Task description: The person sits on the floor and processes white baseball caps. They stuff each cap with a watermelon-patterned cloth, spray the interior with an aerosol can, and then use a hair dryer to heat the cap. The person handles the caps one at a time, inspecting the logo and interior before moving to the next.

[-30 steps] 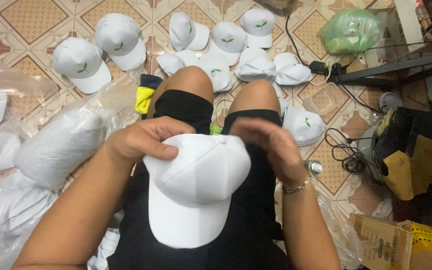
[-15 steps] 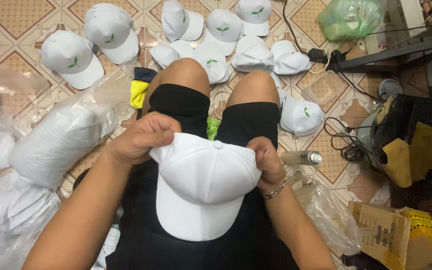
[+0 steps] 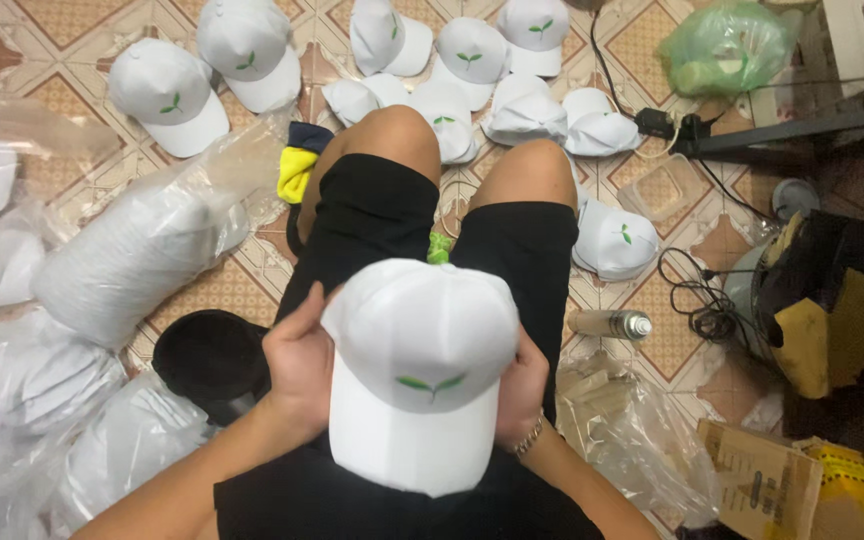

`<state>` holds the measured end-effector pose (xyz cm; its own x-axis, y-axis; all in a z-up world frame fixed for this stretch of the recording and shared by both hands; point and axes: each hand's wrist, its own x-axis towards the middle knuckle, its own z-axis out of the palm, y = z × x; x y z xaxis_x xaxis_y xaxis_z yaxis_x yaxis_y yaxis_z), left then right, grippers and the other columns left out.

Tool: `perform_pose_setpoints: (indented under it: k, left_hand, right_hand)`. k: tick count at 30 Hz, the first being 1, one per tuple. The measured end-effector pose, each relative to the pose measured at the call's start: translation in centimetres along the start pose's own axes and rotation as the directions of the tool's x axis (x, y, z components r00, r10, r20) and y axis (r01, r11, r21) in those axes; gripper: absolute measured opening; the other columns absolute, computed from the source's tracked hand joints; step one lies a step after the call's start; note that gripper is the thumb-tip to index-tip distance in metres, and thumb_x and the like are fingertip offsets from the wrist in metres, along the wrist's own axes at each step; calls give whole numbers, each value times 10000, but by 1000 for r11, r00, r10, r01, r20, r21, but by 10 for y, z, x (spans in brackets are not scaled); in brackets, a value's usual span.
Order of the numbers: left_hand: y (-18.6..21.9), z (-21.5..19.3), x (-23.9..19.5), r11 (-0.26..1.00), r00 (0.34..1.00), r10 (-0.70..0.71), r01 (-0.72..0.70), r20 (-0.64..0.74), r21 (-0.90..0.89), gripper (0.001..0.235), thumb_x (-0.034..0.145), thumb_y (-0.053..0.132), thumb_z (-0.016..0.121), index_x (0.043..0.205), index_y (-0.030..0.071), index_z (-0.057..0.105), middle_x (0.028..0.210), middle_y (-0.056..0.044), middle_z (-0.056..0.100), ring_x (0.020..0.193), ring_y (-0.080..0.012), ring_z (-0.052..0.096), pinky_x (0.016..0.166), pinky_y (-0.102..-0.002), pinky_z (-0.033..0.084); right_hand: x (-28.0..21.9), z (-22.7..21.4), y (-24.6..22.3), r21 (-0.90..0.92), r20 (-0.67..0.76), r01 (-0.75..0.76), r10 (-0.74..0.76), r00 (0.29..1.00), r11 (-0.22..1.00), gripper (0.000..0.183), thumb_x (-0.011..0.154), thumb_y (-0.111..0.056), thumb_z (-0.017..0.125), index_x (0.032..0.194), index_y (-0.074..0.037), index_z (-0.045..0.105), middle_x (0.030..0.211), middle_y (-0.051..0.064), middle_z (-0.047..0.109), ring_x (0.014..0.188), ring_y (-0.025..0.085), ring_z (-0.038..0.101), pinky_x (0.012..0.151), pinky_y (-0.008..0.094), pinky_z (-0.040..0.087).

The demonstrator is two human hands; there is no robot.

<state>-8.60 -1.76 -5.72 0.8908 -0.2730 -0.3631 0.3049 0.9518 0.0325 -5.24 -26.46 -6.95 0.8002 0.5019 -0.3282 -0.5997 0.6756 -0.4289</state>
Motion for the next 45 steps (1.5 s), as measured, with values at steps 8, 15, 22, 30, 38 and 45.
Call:
perform_pose_setpoints:
  k: [8,15,22,30,38,45]
  left_hand:
    - [-7,35,-4,994,998,-65,67,-23,90,604,1080,455,339,1401,-23,521,1338,-215,633,1236,-339,610,1097,-492,437]
    - [-5,46,30,996,989,-2,15,-149,89,594,1063,503,383,1372,26,554,1309,-161,651,1212,-310,613,1069,-462,457]
    - [-6,61,60,977,995,92,-96,31,191,582,1036,461,387,1406,36,535,1367,-153,628,1269,-297,598,1090,-443,453]
    - [-1,80,104,962,978,190,-204,91,181,500,1049,366,413,1436,65,509,1401,-114,604,1278,-303,581,1089,-441,451]
    - [-1,57,106,971,982,186,-187,23,151,532,1051,381,434,1443,30,511,1429,-144,587,1296,-327,569,1104,-457,436]
    - [54,53,107,963,991,121,-130,52,235,505,1042,308,450,1447,11,503,1422,-197,589,1296,-359,573,1126,-491,417]
  right_hand:
    - [-4,36,-12,135,-268,-120,152,951,984,712,998,-606,282,1398,-67,518,1364,237,583,1235,402,593,1001,571,508]
    - [11,35,-15,413,12,-183,195,981,892,691,1061,-561,330,1514,-49,430,1486,252,499,1333,420,524,1100,560,459]
    - [60,30,-44,370,53,54,-79,995,927,671,1079,-555,354,1530,-64,425,1544,204,472,1398,405,471,1174,544,374]
    - [92,64,-51,274,105,261,-299,949,926,684,1078,-552,359,1561,-70,399,1565,169,464,1415,375,454,1174,511,380]
    - [96,55,-37,291,168,158,-213,963,944,696,1094,-570,341,1572,-65,370,1568,184,442,1411,371,464,1163,500,405]
    - [104,28,-30,187,-101,123,-105,989,975,760,1038,-600,304,1567,-54,321,1545,164,471,1413,321,465,1181,475,365]
